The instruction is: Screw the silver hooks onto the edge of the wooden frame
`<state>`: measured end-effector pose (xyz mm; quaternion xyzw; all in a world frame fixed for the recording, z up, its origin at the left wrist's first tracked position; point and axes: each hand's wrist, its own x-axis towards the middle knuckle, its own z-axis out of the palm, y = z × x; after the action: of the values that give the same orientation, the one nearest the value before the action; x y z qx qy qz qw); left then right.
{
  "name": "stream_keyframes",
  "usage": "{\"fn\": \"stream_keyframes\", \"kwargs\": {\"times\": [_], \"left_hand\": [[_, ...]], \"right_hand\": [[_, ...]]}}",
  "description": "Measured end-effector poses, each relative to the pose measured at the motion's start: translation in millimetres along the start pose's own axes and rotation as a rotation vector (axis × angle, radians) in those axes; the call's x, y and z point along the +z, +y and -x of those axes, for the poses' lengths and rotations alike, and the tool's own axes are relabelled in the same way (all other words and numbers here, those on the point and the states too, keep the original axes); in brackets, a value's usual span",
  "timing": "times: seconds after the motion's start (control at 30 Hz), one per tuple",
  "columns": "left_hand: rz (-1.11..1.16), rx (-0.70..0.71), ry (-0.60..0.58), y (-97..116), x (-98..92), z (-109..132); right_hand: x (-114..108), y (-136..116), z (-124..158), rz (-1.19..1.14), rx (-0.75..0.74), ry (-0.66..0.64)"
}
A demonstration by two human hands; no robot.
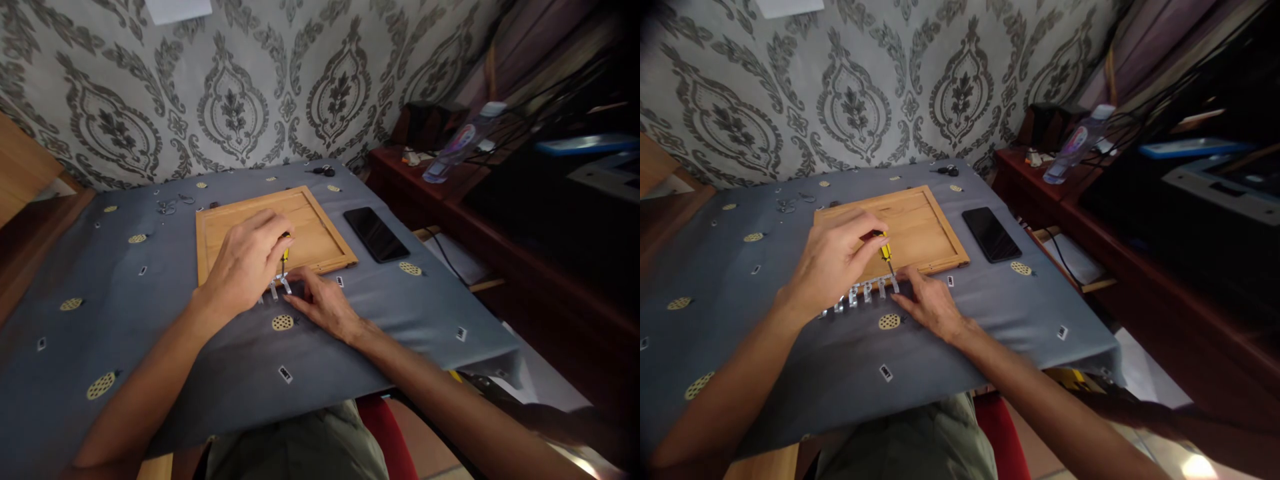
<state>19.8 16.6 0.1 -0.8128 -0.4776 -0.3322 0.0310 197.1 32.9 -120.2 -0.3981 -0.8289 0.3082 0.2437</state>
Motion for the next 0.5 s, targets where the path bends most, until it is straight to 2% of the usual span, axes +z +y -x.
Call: {"fn": "stream_keyframes", "kwargs": {"times": [0.17, 0.3, 0.5], "left_hand": [[0.039, -0.046, -0.033, -3.0, -0.9, -0.8], [0.026, -0.077, -0.007, -2.7, 1.4, -0.2], [0.019, -0.023, 0.033, -3.9, 4.3, -0.1]], "right_hand": [[0.4, 0.4, 0.2, 0.015, 0.008, 0.009], [0.5, 0.7, 0.4, 0.026, 0.01, 0.005], [0.0, 1.1, 0.8, 0.036, 0.001, 0.006]]}}
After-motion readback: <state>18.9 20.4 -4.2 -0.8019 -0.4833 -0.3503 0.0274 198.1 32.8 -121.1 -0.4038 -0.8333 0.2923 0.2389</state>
